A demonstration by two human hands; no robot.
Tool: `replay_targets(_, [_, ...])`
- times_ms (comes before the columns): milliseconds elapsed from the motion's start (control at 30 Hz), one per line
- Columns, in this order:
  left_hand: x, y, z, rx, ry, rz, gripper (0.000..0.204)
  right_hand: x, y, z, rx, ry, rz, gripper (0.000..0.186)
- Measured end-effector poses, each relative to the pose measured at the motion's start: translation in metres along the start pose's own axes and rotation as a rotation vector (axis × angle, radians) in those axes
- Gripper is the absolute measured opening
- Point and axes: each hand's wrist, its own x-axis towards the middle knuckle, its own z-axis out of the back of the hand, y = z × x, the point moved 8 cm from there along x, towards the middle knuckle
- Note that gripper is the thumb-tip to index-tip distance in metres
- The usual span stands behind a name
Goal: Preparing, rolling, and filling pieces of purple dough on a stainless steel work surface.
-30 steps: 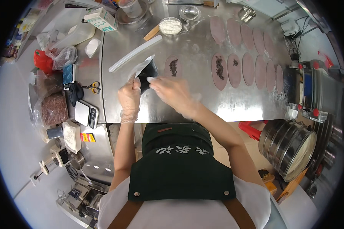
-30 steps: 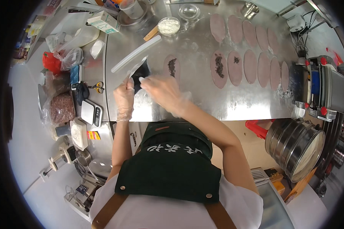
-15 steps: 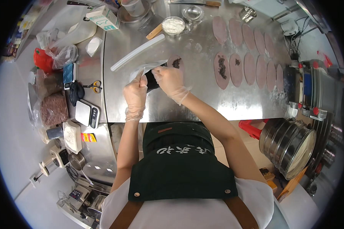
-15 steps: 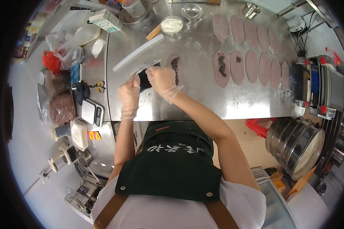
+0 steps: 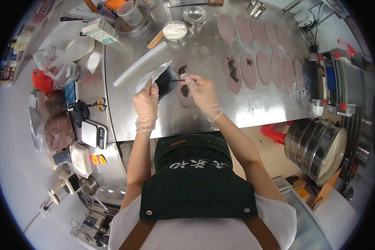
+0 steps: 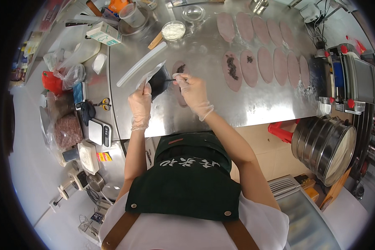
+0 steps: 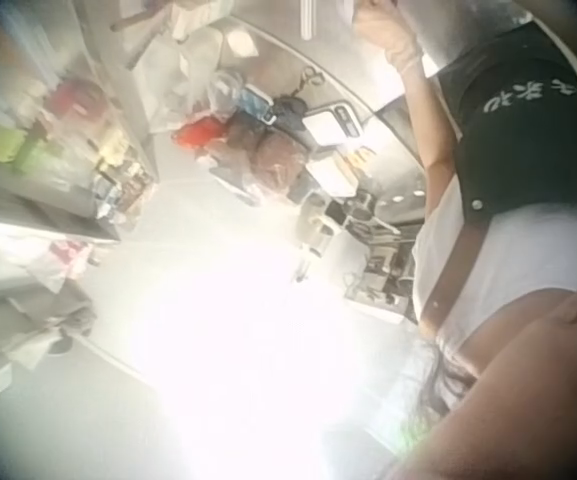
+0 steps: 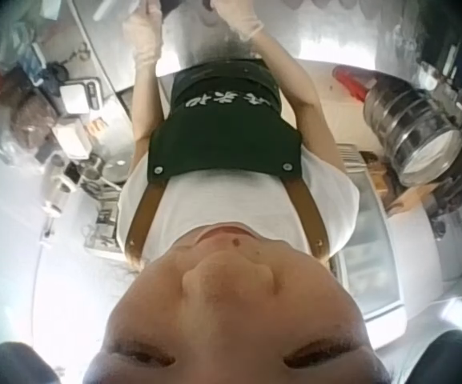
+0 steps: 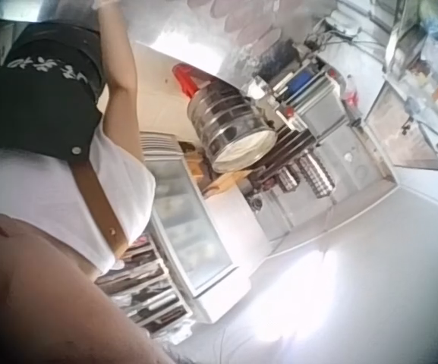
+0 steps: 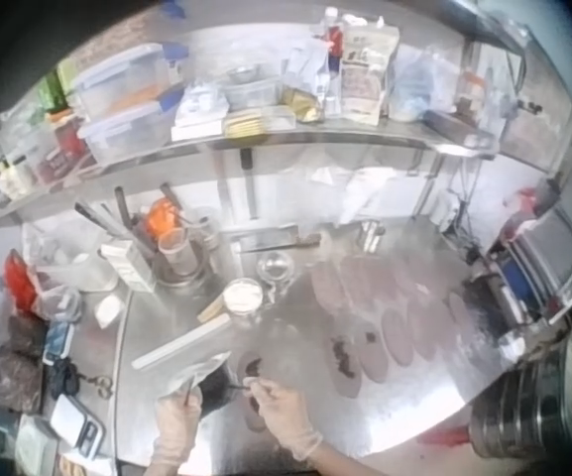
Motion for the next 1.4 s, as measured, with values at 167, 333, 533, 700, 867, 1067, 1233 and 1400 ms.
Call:
replay_targets(167, [-0.002,0.001,-0.002,0.004,-0.024,-0.004,0.027,-0.001,0.002,0.004,0.001,-0.022,-0.01,0.022])
replay_targets(333, [-0.002,0.0,0.0,0.007,-0.034,-0.018,0.027,0.002,-0.002,0.008,0.026,-0.032,0.0,0.023])
replay_targets(533, [-0.002,-0.003,0.002,0.053,-0.027,-0.02,0.027,0.0,0.0,0.008,0.051,-0.073,-0.015,0.022])
replay_targets(700, [-0.001,-0.003,0.002,0.05,-0.01,-0.008,0.026,0.002,-0.002,0.009,0.081,-0.079,-0.008,0.021])
replay_targets(867, [-0.001,-0.003,0.001,0.032,-0.006,0.005,0.027,0.001,0.004,0.016,0.09,-0.052,-0.031,0.022])
replay_targets(1067, [0.001,0.002,-0.009,-0.014,0.011,0.009,0.029,-0.02,0.031,0.044,0.097,-0.114,-0.108,0.024])
replay_targets(1233, [0.001,-0.005,0.0,0.041,0.001,-0.068,0.029,-0.034,0.038,0.114,0.181,-0.292,-0.031,0.025])
replay_targets(1400, [0.001,0.003,0.012,0.093,0.048,0.018,0.03,-0.038,0.001,0.236,0.11,-0.593,0.054,0.024])
